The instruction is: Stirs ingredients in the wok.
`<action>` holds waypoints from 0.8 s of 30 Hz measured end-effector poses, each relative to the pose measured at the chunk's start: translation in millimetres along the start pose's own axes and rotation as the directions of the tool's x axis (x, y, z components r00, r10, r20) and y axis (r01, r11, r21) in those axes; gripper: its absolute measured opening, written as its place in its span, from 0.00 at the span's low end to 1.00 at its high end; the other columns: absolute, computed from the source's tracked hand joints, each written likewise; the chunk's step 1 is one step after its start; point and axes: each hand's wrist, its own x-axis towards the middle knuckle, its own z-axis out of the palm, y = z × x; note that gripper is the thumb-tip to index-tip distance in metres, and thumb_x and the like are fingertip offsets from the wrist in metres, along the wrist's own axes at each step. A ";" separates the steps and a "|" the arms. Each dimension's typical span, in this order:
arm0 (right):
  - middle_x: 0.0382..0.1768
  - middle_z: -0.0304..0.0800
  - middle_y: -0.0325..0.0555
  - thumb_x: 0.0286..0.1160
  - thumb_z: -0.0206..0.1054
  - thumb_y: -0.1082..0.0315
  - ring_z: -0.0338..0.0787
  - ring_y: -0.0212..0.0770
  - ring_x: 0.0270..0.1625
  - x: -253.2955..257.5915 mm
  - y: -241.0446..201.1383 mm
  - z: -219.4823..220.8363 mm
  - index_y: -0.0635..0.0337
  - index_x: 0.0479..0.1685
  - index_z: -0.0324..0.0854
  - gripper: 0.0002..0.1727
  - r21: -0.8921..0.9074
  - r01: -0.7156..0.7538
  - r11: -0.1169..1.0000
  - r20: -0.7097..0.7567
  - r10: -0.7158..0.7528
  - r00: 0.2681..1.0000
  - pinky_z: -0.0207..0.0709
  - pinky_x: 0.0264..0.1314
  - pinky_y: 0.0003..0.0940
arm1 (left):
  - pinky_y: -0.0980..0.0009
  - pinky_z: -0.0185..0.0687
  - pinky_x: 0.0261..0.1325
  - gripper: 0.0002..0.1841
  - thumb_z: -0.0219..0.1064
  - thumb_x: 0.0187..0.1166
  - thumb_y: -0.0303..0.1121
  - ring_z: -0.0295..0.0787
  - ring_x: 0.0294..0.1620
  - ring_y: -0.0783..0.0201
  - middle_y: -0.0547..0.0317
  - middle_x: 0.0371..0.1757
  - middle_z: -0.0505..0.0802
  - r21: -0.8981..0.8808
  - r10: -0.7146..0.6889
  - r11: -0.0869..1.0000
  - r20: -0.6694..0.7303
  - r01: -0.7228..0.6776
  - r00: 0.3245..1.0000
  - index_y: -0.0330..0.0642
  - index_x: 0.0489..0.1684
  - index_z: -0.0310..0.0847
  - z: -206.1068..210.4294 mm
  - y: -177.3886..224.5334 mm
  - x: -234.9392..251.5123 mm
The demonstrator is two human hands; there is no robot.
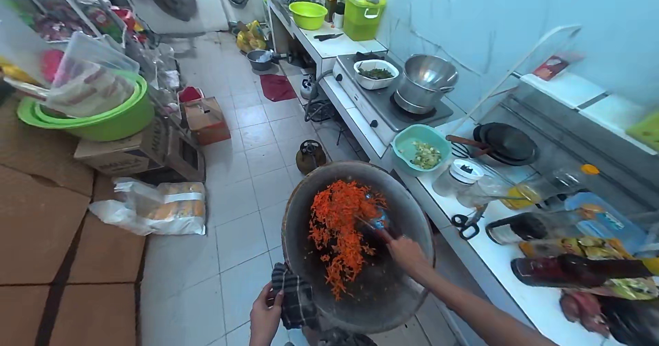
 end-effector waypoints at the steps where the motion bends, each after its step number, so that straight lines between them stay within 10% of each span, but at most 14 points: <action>1: 0.63 0.87 0.69 0.93 0.48 0.60 0.89 0.72 0.60 -7.2 -0.9 8.0 0.36 0.95 0.54 0.31 -0.031 0.016 0.999 -0.027 -0.017 0.999 0.81 0.59 0.68 | 0.53 0.90 0.53 0.22 0.70 0.77 0.24 0.95 0.43 0.51 0.38 0.48 0.94 -0.003 0.003 1.000 0.006 -0.003 1.000 0.28 0.71 0.79 -1.4 0.3 0.4; 7: 0.72 0.83 0.58 0.82 0.55 0.74 0.90 0.67 0.59 -51.6 50.5 11.4 0.15 0.89 0.62 0.41 -0.111 0.001 0.994 -0.048 -0.006 0.999 0.83 0.54 0.66 | 0.49 0.89 0.55 0.23 0.70 0.78 0.25 0.95 0.45 0.49 0.37 0.50 0.94 0.026 -0.049 0.998 -0.008 0.049 0.999 0.30 0.72 0.79 2.9 4.1 -1.2; 10: 0.63 0.89 0.63 0.78 0.63 0.63 0.89 0.70 0.62 -70.5 66.1 -40.7 0.40 0.76 0.82 0.25 -0.040 -0.095 0.995 0.073 0.098 0.992 0.81 0.57 0.71 | 0.49 0.89 0.56 0.23 0.70 0.78 0.25 0.95 0.46 0.48 0.38 0.51 0.94 0.030 -0.056 0.998 -0.018 0.057 0.998 0.30 0.72 0.78 4.2 4.2 0.3; 14: 0.65 0.85 0.69 0.77 0.67 0.62 0.83 0.69 0.71 -54.9 81.5 -81.1 0.67 0.65 0.82 0.22 -0.091 -0.224 0.970 0.216 0.239 0.947 0.76 0.65 0.72 | 0.48 0.87 0.61 0.27 0.73 0.73 0.26 0.94 0.52 0.47 0.35 0.54 0.93 -0.004 -0.021 1.000 -0.047 0.021 0.999 0.28 0.73 0.78 5.7 3.0 -8.9; 24: 0.66 0.89 0.57 0.80 0.63 0.62 0.88 0.64 0.67 114.6 49.8 -109.5 0.24 0.88 0.67 0.35 -0.078 0.187 0.979 -0.040 -0.191 0.981 0.78 0.66 0.69 | 0.47 0.77 0.76 0.26 0.63 0.81 0.23 0.85 0.70 0.42 0.32 0.71 0.84 0.080 -0.057 0.994 -0.144 0.069 0.988 0.31 0.80 0.72 16.5 11.2 -3.3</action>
